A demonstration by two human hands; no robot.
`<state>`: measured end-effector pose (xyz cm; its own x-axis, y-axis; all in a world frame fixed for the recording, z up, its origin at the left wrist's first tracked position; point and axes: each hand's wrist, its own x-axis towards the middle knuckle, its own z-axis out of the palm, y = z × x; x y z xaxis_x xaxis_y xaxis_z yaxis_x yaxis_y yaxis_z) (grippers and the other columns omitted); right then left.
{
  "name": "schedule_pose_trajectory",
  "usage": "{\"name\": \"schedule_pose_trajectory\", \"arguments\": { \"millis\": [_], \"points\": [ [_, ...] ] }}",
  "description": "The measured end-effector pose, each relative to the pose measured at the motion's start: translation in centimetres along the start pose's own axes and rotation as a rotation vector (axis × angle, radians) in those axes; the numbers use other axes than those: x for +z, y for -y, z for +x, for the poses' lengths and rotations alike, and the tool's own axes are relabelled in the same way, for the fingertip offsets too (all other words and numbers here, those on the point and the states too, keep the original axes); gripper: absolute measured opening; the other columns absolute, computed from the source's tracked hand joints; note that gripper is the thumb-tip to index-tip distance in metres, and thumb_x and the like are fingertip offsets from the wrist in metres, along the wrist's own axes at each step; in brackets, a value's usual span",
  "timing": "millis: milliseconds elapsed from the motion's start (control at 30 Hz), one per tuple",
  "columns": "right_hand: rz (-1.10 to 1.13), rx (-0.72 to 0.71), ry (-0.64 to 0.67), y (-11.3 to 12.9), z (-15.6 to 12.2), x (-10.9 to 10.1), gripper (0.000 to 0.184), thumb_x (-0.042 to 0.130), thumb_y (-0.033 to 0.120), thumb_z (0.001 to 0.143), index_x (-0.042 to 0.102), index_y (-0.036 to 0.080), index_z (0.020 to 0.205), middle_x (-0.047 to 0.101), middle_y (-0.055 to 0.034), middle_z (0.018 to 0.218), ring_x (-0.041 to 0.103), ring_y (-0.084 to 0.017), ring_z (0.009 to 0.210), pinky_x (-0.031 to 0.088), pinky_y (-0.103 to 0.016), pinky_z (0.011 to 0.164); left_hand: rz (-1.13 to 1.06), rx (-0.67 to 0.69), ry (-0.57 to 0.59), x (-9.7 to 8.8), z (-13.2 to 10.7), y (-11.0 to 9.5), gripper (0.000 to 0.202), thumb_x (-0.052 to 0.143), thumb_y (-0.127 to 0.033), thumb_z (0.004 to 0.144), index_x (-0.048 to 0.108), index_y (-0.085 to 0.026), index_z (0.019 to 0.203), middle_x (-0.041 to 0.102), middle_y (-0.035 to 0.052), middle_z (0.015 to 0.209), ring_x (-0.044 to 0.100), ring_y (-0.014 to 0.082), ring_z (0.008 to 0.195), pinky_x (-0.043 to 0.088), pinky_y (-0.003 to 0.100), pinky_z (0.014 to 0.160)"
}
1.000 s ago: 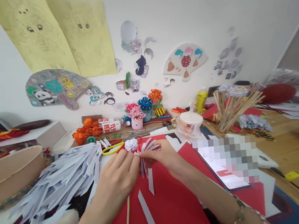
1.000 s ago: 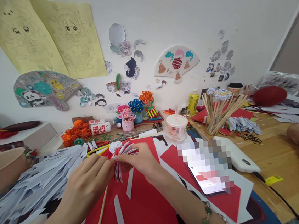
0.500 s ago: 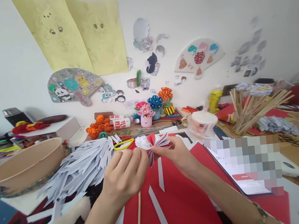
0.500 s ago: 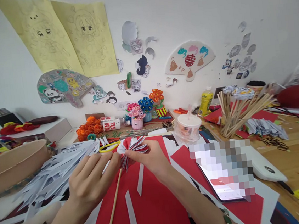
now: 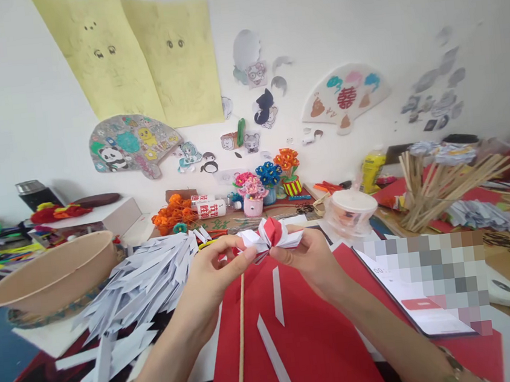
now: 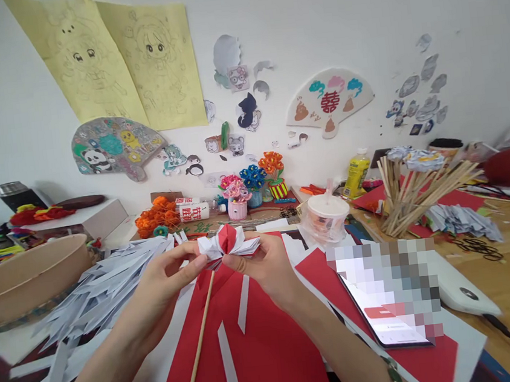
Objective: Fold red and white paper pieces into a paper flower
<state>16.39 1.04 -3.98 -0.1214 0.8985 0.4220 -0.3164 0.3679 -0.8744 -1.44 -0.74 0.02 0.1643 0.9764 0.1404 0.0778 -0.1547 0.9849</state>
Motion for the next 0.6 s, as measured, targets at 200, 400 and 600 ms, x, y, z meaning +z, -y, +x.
{"name": "schedule_pose_trajectory", "arguments": {
  "millis": [200, 400, 600],
  "points": [
    [-0.064, -0.071, -0.047, -0.3, -0.4, 0.4, 0.018, 0.085, 0.031, 0.075, 0.077, 0.024, 0.089, 0.078, -0.0027, 0.090, 0.070, -0.022, 0.086, 0.056, -0.034, 0.082, 0.036, 0.092, -0.054, 0.9, -0.4, 0.4, 0.019, 0.078, -0.040, 0.075, 0.074, -0.022, 0.081, 0.069, 0.0048, 0.103, 0.057, 0.0227, 0.096, 0.037, 0.031, 0.077],
    [-0.179, -0.208, -0.113, 0.0, -0.9, 0.9, 0.012, 0.082, 0.022, 0.078, 0.077, 0.026, 0.088, 0.077, -0.0005, 0.091, 0.069, -0.020, 0.088, 0.054, -0.031, 0.082, -0.041, 0.091, -0.126, 1.2, -0.4, 0.5, 0.019, 0.081, -0.037, 0.070, 0.075, -0.019, 0.070, 0.063, 0.0083, 0.110, 0.057, 0.0274, 0.107, 0.041, 0.036, 0.090],
    [-0.151, -0.171, -0.110, 0.1, -0.9, 0.9, 0.014, 0.083, 0.022, 0.076, 0.077, 0.027, 0.088, 0.077, -0.0002, 0.090, 0.069, -0.020, 0.085, 0.055, -0.032, 0.079, -0.090, 0.109, -0.135, 1.4, -0.5, 0.4, 0.015, 0.081, -0.036, 0.071, 0.077, -0.022, 0.069, 0.062, 0.0069, 0.114, 0.052, 0.0281, 0.119, 0.038, 0.037, 0.102]
  ]
}}
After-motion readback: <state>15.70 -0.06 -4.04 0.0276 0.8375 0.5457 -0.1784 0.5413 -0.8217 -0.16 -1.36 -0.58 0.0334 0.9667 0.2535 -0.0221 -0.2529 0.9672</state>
